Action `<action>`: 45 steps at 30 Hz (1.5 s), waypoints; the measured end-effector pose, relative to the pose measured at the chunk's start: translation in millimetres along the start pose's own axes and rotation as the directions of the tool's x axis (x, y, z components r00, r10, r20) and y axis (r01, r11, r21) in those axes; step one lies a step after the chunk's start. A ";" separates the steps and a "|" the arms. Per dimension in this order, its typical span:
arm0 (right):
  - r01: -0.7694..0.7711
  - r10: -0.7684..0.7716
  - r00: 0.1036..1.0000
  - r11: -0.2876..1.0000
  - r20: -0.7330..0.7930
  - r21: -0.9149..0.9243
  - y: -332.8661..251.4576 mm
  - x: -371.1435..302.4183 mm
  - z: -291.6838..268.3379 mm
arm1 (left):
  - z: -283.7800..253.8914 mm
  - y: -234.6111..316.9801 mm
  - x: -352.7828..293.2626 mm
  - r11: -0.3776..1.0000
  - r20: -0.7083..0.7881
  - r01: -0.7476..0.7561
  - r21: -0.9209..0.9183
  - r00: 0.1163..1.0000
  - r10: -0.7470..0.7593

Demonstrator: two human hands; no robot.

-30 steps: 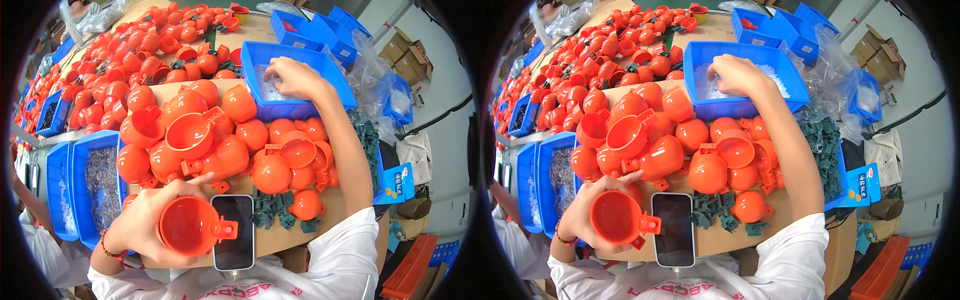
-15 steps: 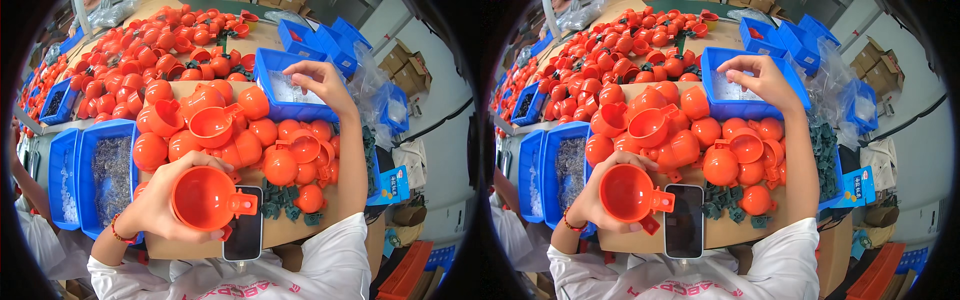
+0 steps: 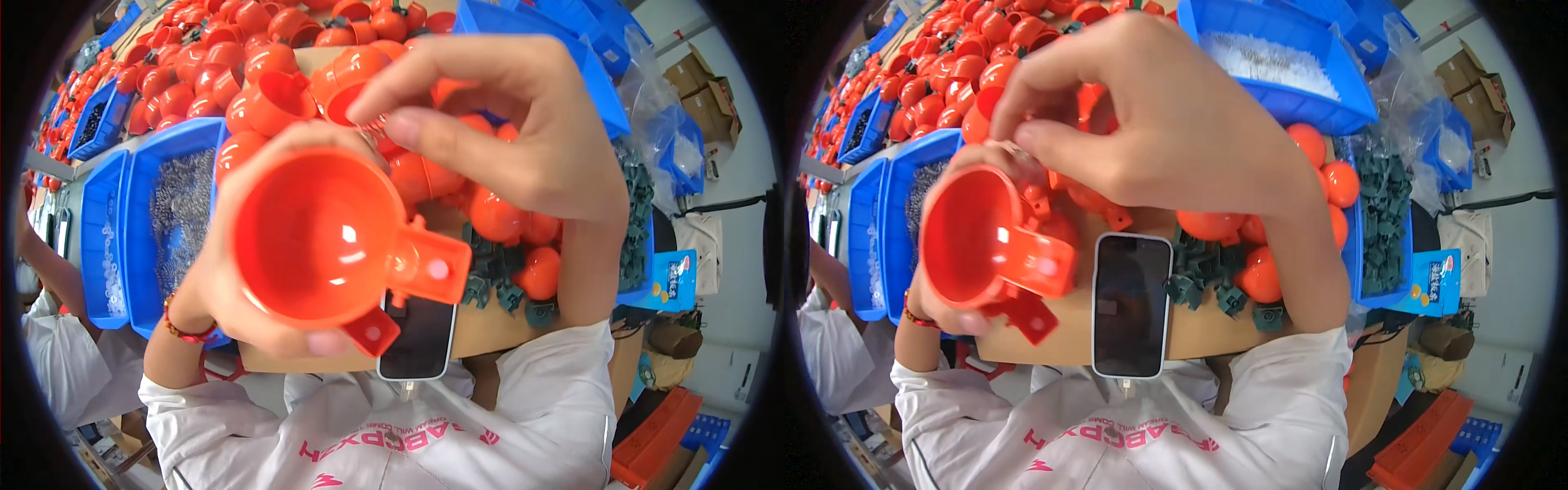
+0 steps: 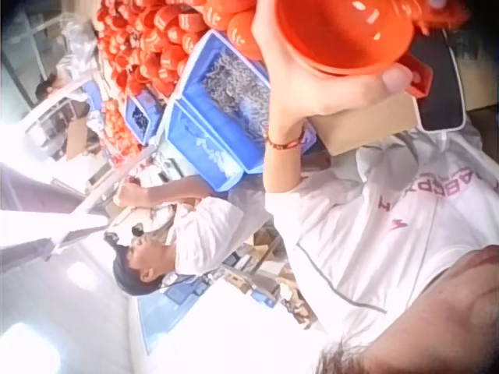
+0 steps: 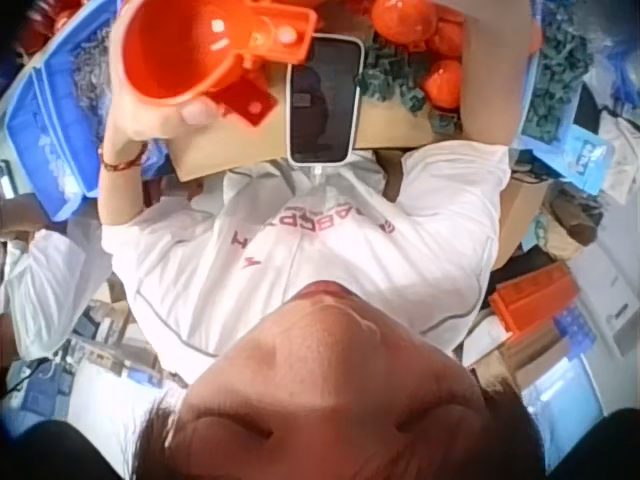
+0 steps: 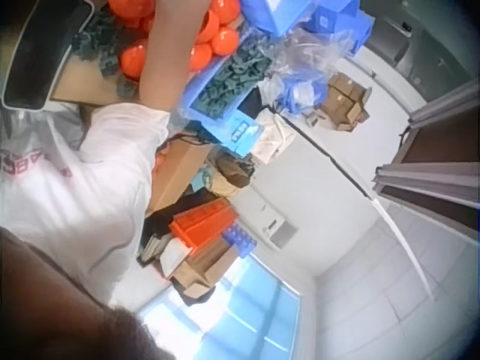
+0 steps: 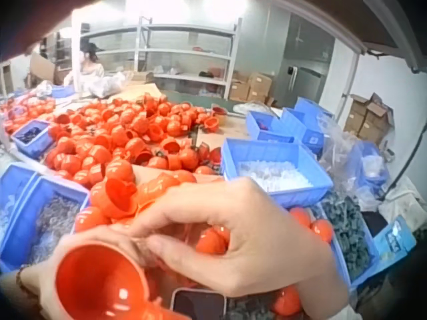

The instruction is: Assembling red plastic poultry watering cups by hand, inserting springs and valve components.

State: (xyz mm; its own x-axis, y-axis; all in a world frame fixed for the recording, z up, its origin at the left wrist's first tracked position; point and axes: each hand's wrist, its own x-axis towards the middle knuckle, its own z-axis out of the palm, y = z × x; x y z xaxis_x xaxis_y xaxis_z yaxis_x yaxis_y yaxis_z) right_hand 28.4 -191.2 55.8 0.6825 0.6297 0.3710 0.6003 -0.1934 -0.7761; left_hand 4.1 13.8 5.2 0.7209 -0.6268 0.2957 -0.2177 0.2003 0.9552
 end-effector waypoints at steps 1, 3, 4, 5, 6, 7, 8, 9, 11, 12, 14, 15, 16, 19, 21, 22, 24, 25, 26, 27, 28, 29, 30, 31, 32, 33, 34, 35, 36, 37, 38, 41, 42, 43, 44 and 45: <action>0.017 -0.015 0.996 1.000 -0.093 0.019 -3.5 1.5 9.6 | 0.5 -1.2 0.1 0.999 0.001 -0.007 -0.031 1.000 0.007; 0.138 -0.112 0.985 0.969 -0.132 0.205 3.8 0.4 13.1 | -12.4 -6.5 6.0 0.982 0.168 -0.174 0.077 0.973 0.159; 0.193 -0.172 0.979 0.952 -0.105 0.237 9.7 1.3 9.5 | -18.9 -8.5 9.0 0.958 0.249 -0.265 0.109 0.940 0.232; 0.244 -0.232 0.970 0.931 -0.078 0.272 15.6 2.1 5.6 | -19.7 -10.2 10.3 0.951 0.280 -0.293 0.096 0.925 0.257; 0.294 -0.293 0.955 0.904 -0.051 0.309 21.0 3.8 1.3 | -19.9 -10.3 11.3 0.941 0.293 -0.323 0.101 0.914 0.282; 0.344 -0.346 0.937 0.903 -0.040 0.259 20.7 5.4 -0.5 | -19.8 -10.9 11.8 0.931 0.305 -0.350 0.103 0.902 0.305; 0.313 -0.311 0.949 0.906 -0.052 0.284 21.2 4.6 1.2 | -19.4 -12.0 12.2 0.918 0.300 -0.378 0.120 0.895 0.330; 0.282 -0.277 0.959 0.909 -0.063 0.308 22.6 4.0 2.7 | -17.7 -11.9 11.0 0.924 0.264 -0.357 0.139 0.912 0.313; 0.102 -0.064 0.992 0.913 -0.107 0.395 20.5 -1.2 13.5 | -9.5 -8.8 3.9 0.952 0.160 -0.254 0.170 0.960 0.228; 0.032 0.016 0.993 0.920 -0.120 0.390 15.3 -1.7 18.2 | -8.1 -7.5 1.9 0.941 0.127 -0.249 0.229 0.966 0.225; -0.036 0.056 0.996 0.969 -0.075 0.244 1.2 1.2 15.5 | -8.0 -6.8 1.7 0.873 0.115 -0.299 0.386 0.954 0.276; -0.063 0.065 0.998 0.976 -0.003 0.210 -0.8 2.1 10.7 | -7.5 -5.1 2.0 0.840 0.120 -0.319 0.439 0.947 0.297; -0.091 0.044 0.984 0.958 0.174 0.271 10.2 5.9 -3.8 | -7.0 -4.1 2.6 0.804 0.126 -0.335 0.491 0.941 0.315; -0.122 0.105 0.986 0.984 0.126 0.132 -2.1 -2.6 0.2 | -6.4 -3.8 1.2 0.803 0.109 -0.302 0.514 0.951 0.288; -0.039 0.039 0.999 0.999 -0.014 -0.009 -8.5 -2.3 6.8 | -8.0 -4.0 2.3 0.807 0.133 -0.326 0.493 0.945 0.300; 0.055 -0.056 0.998 0.997 -0.030 -0.054 -4.0 0.0 6.6 | -8.2 -3.7 1.9 0.818 0.133 -0.330 0.471 0.943 0.304; 0.209 -0.215 0.975 0.973 -0.049 -0.098 17.4 4.0 7.2 | -7.6 -10.0 0.9 0.887 0.104 -0.303 0.347 0.953 0.285; 0.278 -0.284 0.957 0.956 -0.057 -0.095 32.3 7.5 7.5 | -6.9 -10.2 1.0 0.917 0.095 -0.284 0.282 0.959 0.268; 0.290 -0.295 0.951 0.955 -0.089 -0.065 36.7 6.2 6.5 | -5.7 -9.1 -0.1 0.945 0.096 -0.250 0.209 0.967 0.235; 0.306 -0.308 0.944 0.951 -0.119 -0.035 37.5 8.2 6.2 | -4.9 -6.6 -0.9 0.959 0.093 -0.227 0.169 0.972 0.214; 0.269 -0.261 0.950 0.963 -0.171 0.024 31.8 6.3 6.1 | -4.0 -4.2 -2.2 0.971 0.089 -0.202 0.127 0.978 0.191; 0.215 -0.202 0.962 0.975 -0.184 0.054 22.8 3.3 3.9 | -1.2 -1.6 -2.4 0.975 0.080 -0.187 0.116 0.981 0.178; 0.154 -0.137 0.970 0.986 -0.203 0.069 13.6 -2.6 -0.4 | 0.8 -1.6 -0.3 0.974 0.075 -0.178 0.141 0.983 0.168; 0.093 -0.079 0.981 0.993 -0.178 0.071 0.6 -6.8 -8.3 | 1.6 1.1 -1.1 0.959 0.032 -0.170 0.227 0.985 0.167; 0.057 -0.048 0.989 0.997 -0.140 0.060 -8.8 -10.6 -16.0 | 2.5 3.6 -2.8 0.926 -0.019 -0.168 0.339 0.982 0.185; 0.023 -0.021 0.998 0.999 -0.062 0.032 -16.5 -17.7 -23.4 | 4.1 5.6 -0.2 0.901 -0.032 -0.183 0.392 0.977 0.213; 0.014 -0.013 0.998 1.000 0.054 -0.015 -22.4 -23.0 -25.4 | 2.0 4.5 1.2 0.879 -0.021 -0.224 0.421 0.966 0.256; 0.023 -0.011 0.988 0.997 0.153 -0.079 -26.1 -28.6 -24.5 | 0.0 2.5 1.4 0.871 -0.031 -0.231 0.433 0.962 0.271; 0.100 -0.051 0.965 0.978 0.256 -0.181 -28.7 -32.0 -23.3 | 0.1 1.8 0.6 0.881 -0.041 -0.237 0.410 0.960 0.277; 0.082 -0.022 0.968 0.969 0.249 -0.234 -31.2 -32.0 -21.0 | 0.6 1.0 0.3 0.890 -0.049 -0.243 0.387 0.958 0.283; 0.062 0.008 0.971 0.956 0.239 -0.285 -33.6 -31.6 -19.2 | 1.0 1.7 0.6 0.898 -0.056 -0.250 0.361 0.956 0.289; 0.018 0.052 0.979 0.941 0.196 -0.339 -29.3 -28.7 -14.8 | 4.2 2.5 -2.8 0.888 -0.063 -0.254 0.383 0.952 0.299; 0.001 0.065 0.982 0.939 0.178 -0.345 -27.4 -28.1 -14.8 | 4.8 1.6 -2.8 0.892 -0.066 -0.253 0.375 0.952 0.298; 0.024 0.038 0.984 0.938 0.172 -0.346 -27.4 -28.0 -15.6 | 4.9 1.6 -2.7 0.885 -0.066 -0.253 0.391 0.951 0.301; 0.027 0.038 0.984 0.934 0.172 -0.356 -28.4 -28.9 -15.9 | 4.7 2.3 -2.5 0.878 -0.066 -0.253 0.407 0.950 0.305; 0.030 0.036 0.984 0.930 0.172 -0.366 -29.9 -30.0 -16.6 | 4.9 2.9 -2.1 0.870 -0.065 -0.253 0.424 0.949 0.308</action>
State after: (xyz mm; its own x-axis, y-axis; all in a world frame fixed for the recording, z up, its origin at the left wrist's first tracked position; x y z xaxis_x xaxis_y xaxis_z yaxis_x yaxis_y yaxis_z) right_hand -3.1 -216.8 76.3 0.6216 0.7426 0.2491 0.7314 -0.4364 -0.5240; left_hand -1.3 12.0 7.3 0.6600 -0.4841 0.5745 -0.6508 0.0137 0.7591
